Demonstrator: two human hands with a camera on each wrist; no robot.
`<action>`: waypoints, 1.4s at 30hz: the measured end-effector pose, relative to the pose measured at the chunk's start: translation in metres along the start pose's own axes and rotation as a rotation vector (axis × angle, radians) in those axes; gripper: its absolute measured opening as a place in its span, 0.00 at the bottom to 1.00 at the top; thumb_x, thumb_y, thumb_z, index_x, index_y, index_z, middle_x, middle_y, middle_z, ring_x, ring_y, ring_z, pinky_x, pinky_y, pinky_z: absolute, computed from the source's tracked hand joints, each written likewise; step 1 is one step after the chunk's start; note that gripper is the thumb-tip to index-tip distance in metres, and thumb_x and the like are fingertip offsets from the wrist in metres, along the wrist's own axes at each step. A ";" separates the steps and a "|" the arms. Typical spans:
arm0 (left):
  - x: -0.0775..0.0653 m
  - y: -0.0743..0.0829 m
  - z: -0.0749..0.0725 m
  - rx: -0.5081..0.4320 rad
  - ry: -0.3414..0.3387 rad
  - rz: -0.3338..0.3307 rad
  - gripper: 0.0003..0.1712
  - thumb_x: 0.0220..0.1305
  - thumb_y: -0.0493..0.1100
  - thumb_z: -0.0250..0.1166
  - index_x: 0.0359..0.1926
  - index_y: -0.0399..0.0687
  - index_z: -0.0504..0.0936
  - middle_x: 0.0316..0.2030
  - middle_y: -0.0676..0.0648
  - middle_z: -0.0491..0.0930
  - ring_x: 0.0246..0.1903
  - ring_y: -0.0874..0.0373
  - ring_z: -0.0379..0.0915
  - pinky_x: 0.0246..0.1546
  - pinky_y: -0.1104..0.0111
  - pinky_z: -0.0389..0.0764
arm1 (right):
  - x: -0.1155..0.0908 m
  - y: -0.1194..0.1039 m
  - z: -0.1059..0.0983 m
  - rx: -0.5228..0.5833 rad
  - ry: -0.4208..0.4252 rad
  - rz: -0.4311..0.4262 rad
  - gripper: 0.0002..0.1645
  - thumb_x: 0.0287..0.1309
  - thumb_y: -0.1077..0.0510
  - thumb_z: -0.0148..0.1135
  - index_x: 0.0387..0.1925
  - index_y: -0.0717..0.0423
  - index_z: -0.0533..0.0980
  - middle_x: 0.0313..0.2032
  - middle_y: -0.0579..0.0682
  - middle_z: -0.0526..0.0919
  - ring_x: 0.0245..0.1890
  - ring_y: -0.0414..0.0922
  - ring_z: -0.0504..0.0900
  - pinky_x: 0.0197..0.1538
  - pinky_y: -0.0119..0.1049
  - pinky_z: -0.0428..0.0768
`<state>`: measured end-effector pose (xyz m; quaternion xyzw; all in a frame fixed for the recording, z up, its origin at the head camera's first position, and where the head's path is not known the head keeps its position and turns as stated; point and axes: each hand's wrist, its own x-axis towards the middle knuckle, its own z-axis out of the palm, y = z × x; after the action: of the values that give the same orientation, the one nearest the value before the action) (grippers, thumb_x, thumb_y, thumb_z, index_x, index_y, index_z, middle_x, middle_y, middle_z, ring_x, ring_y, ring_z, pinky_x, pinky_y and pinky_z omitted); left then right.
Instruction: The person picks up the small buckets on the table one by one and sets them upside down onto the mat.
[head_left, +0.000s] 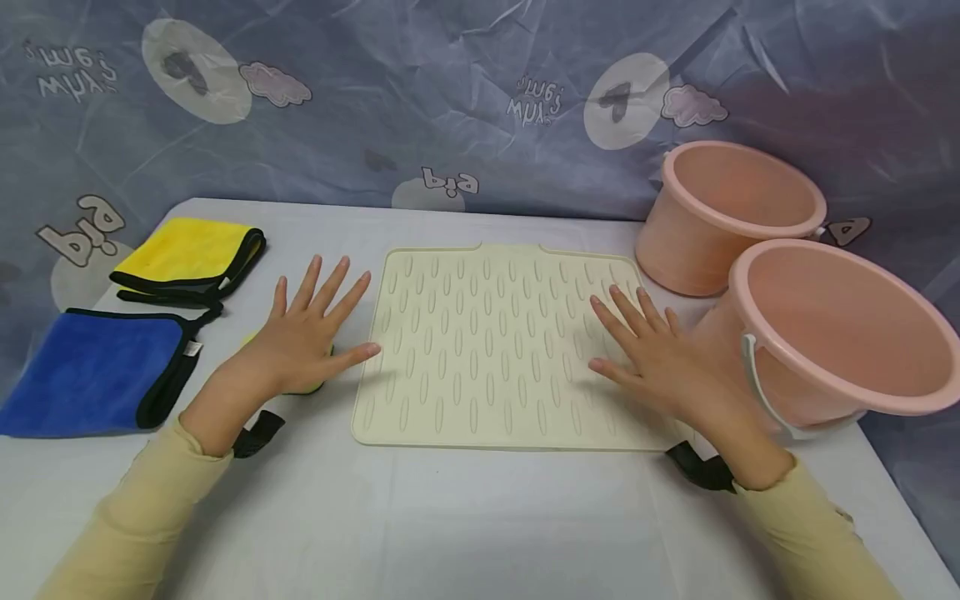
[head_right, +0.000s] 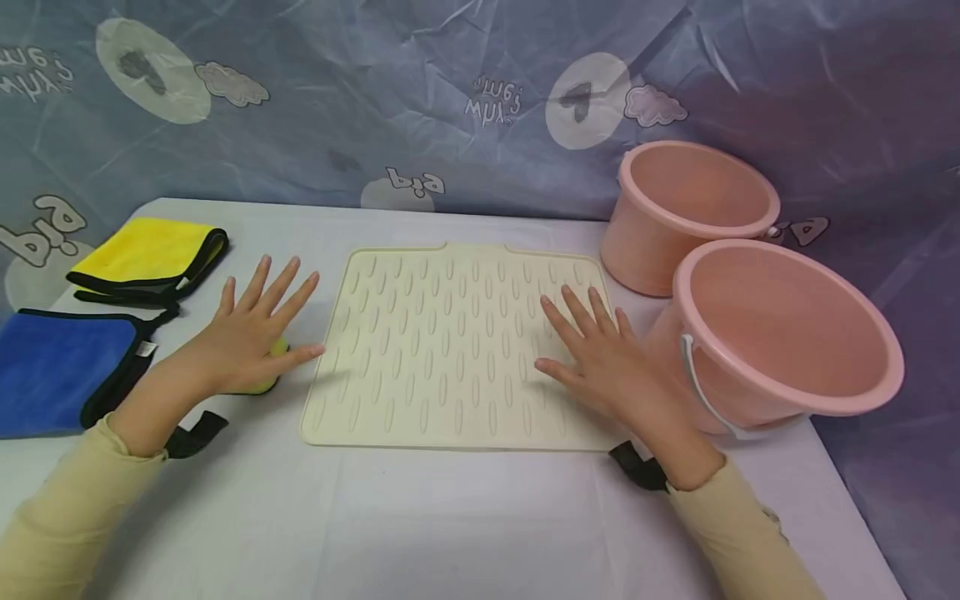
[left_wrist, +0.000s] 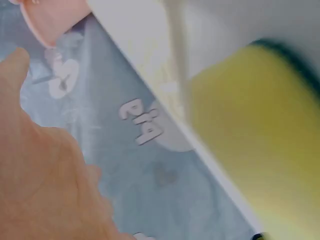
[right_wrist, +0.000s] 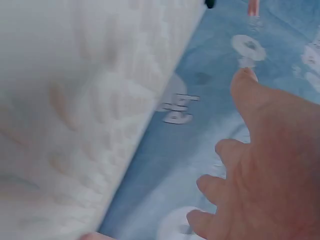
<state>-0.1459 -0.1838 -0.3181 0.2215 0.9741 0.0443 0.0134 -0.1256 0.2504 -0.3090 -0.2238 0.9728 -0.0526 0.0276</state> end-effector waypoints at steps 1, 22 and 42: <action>-0.001 0.001 -0.005 0.004 0.005 0.003 0.51 0.61 0.74 0.42 0.73 0.58 0.32 0.71 0.47 0.22 0.65 0.49 0.08 0.58 0.41 0.21 | -0.003 -0.002 -0.006 -0.003 0.016 -0.012 0.46 0.65 0.33 0.44 0.74 0.41 0.37 0.72 0.51 0.34 0.69 0.50 0.25 0.65 0.55 0.31; -0.013 0.030 -0.011 -0.572 0.134 0.254 0.46 0.64 0.53 0.62 0.74 0.64 0.43 0.72 0.55 0.36 0.69 0.57 0.33 0.62 0.47 0.52 | -0.078 0.008 -0.096 0.168 0.514 0.080 0.36 0.67 0.49 0.53 0.72 0.47 0.54 0.65 0.62 0.60 0.65 0.60 0.56 0.65 0.54 0.49; -0.011 0.027 0.046 -0.637 -0.259 0.274 0.35 0.67 0.52 0.57 0.71 0.52 0.56 0.71 0.46 0.44 0.69 0.51 0.32 0.63 0.49 0.49 | -0.075 0.031 -0.065 0.124 0.450 0.248 0.19 0.58 0.58 0.64 0.49 0.63 0.74 0.25 0.62 0.77 0.23 0.60 0.72 0.25 0.42 0.67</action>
<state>-0.1226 -0.1607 -0.3616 0.3384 0.8630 0.3181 0.1990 -0.0762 0.3167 -0.2452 -0.0833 0.9693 -0.1569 -0.1697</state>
